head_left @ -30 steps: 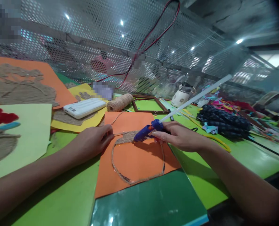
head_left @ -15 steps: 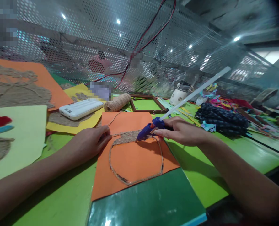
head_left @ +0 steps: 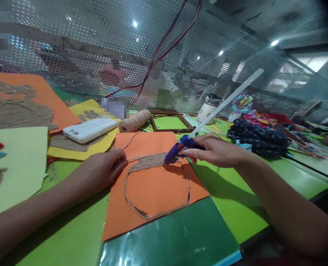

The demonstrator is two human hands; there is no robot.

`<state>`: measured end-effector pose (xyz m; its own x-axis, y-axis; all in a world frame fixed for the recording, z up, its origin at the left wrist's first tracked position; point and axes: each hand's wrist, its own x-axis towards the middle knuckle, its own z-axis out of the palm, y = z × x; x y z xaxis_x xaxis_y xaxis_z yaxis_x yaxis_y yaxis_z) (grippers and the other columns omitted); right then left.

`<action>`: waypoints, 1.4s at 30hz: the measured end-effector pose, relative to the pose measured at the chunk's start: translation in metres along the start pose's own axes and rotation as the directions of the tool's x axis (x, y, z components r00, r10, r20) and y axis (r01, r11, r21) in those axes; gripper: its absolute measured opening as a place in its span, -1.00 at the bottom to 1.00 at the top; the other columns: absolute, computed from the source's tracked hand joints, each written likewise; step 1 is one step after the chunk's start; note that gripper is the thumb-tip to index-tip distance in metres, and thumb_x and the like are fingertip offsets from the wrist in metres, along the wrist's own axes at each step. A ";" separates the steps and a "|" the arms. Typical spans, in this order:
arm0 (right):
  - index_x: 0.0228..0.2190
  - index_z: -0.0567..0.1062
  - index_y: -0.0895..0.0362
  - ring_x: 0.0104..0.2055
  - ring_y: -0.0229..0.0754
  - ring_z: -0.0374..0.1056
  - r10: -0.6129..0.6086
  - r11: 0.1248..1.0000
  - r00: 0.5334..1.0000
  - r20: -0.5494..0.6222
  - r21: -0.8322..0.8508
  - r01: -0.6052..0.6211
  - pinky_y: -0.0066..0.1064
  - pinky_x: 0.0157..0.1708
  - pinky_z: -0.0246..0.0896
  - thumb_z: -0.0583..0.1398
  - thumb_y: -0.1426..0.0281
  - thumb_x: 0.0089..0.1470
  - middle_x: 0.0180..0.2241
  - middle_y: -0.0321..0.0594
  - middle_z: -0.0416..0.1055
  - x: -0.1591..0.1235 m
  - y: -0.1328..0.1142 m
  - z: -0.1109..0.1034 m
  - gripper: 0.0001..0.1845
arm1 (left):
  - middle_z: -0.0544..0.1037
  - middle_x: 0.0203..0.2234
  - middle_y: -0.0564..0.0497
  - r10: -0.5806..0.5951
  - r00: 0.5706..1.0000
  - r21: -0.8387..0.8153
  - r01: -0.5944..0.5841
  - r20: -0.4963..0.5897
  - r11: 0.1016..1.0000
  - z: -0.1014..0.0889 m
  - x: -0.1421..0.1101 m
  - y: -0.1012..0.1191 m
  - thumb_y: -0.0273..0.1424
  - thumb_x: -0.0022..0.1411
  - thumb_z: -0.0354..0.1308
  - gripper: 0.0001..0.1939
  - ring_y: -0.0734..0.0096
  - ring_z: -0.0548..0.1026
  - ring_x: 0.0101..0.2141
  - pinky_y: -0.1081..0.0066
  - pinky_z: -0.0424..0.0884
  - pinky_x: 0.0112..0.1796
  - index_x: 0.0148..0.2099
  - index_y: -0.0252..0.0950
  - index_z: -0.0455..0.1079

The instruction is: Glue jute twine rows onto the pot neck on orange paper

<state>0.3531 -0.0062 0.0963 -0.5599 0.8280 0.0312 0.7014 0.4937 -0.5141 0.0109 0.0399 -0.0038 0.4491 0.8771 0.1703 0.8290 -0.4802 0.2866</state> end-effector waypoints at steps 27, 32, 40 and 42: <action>-0.24 0.61 0.19 -0.40 -0.21 0.25 0.062 0.998 0.998 0.006 -0.018 -0.062 -0.37 -0.35 0.12 0.13 0.06 0.39 -0.42 -0.26 0.42 0.000 -0.005 0.001 -0.53 | 0.56 -0.39 -0.09 -0.055 0.995 0.061 0.050 0.080 0.997 -0.009 0.000 0.012 -0.13 0.41 -0.15 -0.69 0.14 0.53 -0.37 0.29 0.27 -0.32 -0.23 -0.18 0.30; -0.33 0.56 0.18 -0.39 -0.22 0.23 0.078 0.997 0.997 -0.011 -0.011 -0.078 -0.37 -0.35 0.11 0.14 0.07 0.39 -0.43 -0.27 0.37 0.002 -0.011 0.007 -0.54 | 0.54 -0.41 -0.09 -0.053 0.996 0.068 0.048 0.074 0.997 -0.010 0.002 0.013 -0.12 0.40 -0.16 -0.68 0.11 0.53 -0.39 0.27 0.27 -0.33 -0.25 -0.17 0.29; -0.43 0.51 0.15 -0.45 -0.25 0.21 0.097 0.994 0.995 -0.007 0.043 -0.096 -0.37 -0.41 0.09 0.16 0.11 0.38 -0.49 -0.29 0.39 0.002 -0.010 0.003 -0.55 | 0.54 -0.44 -0.07 -0.046 0.997 0.057 0.042 0.060 0.997 -0.013 0.000 0.015 -0.12 0.39 -0.13 -0.69 0.11 0.51 -0.41 0.30 0.25 -0.35 -0.28 -0.17 0.29; -0.45 0.51 0.15 -0.49 -0.27 0.18 0.111 0.993 0.994 0.002 0.039 -0.111 -0.37 -0.45 0.05 0.16 0.10 0.38 -0.50 -0.30 0.38 0.001 -0.009 -0.001 -0.53 | 0.53 -0.44 -0.09 -0.056 0.996 0.067 0.051 0.072 0.996 -0.013 0.000 0.015 -0.11 0.38 -0.16 -0.68 0.08 0.51 -0.40 0.27 0.25 -0.34 -0.28 -0.16 0.27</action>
<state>0.3470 -0.0095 0.1020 -0.4794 0.8771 -0.0281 0.7417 0.3879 -0.5472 0.0191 0.0325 0.0128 0.4250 0.9012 0.0854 0.8713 -0.4328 0.2314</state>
